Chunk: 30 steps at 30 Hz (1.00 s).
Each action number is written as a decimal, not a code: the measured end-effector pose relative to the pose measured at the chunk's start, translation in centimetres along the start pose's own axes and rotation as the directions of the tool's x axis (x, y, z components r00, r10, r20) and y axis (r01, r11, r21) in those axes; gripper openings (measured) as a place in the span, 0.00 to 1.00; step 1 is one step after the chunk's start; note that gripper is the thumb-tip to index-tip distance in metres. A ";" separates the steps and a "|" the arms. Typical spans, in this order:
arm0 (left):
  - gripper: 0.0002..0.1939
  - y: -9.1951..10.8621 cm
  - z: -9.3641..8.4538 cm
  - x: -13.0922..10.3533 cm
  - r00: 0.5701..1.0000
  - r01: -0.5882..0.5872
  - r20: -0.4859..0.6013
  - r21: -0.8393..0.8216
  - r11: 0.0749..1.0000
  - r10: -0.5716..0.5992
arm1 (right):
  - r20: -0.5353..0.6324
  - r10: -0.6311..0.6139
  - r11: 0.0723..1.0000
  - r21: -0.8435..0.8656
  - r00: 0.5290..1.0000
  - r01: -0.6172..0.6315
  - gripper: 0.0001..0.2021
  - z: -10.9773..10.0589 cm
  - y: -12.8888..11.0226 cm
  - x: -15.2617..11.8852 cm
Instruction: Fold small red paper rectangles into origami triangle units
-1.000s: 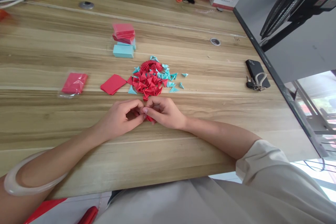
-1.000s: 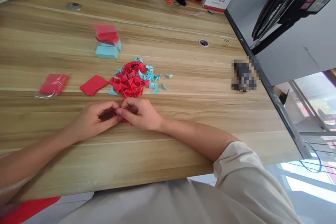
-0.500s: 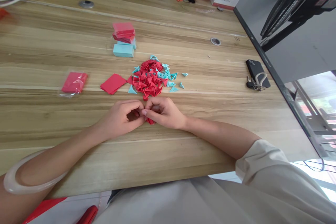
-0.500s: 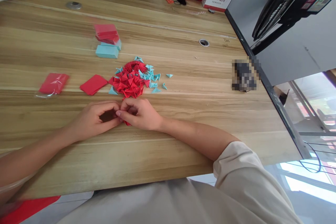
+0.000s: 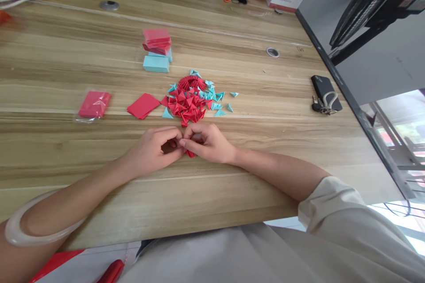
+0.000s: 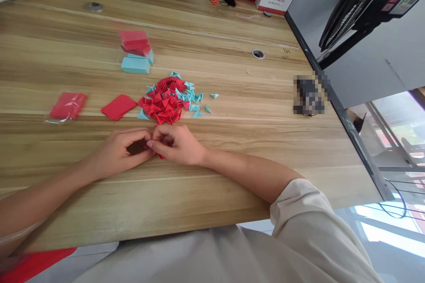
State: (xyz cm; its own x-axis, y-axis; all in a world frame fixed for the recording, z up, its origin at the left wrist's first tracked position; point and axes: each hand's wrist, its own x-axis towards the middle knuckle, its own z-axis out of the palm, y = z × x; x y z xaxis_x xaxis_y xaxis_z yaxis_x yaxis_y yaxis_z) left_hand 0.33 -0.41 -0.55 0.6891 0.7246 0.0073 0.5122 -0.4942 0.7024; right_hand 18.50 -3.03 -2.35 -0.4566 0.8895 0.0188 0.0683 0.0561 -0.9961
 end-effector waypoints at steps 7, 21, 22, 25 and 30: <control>0.10 0.2 -0.2 0.0 1.000 0.019 0.019 -0.016 1.000 -0.019 | -0.003 0.002 1.000 -0.015 1.000 -0.002 0.11 0.0 -0.1 0.0; 0.10 0.4 -0.3 0.1 0.999 0.025 0.043 -0.034 0.999 -0.023 | 0.015 -0.002 1.000 -0.013 1.000 0.002 0.11 0.0 -0.2 -0.1; 0.10 0.4 -0.3 0.1 0.999 0.029 0.044 -0.036 0.999 -0.027 | 0.016 0.001 1.000 -0.010 1.000 -0.001 0.11 0.0 -0.2 -0.1; 0.10 0.3 -0.3 0.1 0.999 0.031 0.037 -0.036 0.999 -0.029 | 0.016 0.014 1.000 -0.010 1.000 -0.014 0.11 0.0 -0.3 -0.1; 0.10 0.4 -0.2 0.1 0.999 0.015 0.029 -0.023 1.000 -0.014 | 0.014 0.022 0.999 -0.034 1.000 -0.022 0.11 0.0 -0.2 0.0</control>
State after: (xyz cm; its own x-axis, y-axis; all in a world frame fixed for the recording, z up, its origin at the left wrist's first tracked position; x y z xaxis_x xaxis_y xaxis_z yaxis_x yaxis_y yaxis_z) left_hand 0.47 -0.45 -0.07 0.6962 0.7174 -0.0229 0.5102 -0.4722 0.7188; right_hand 18.53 -3.04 -2.10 -0.4676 0.8839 -0.0047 0.1082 0.0520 -0.9928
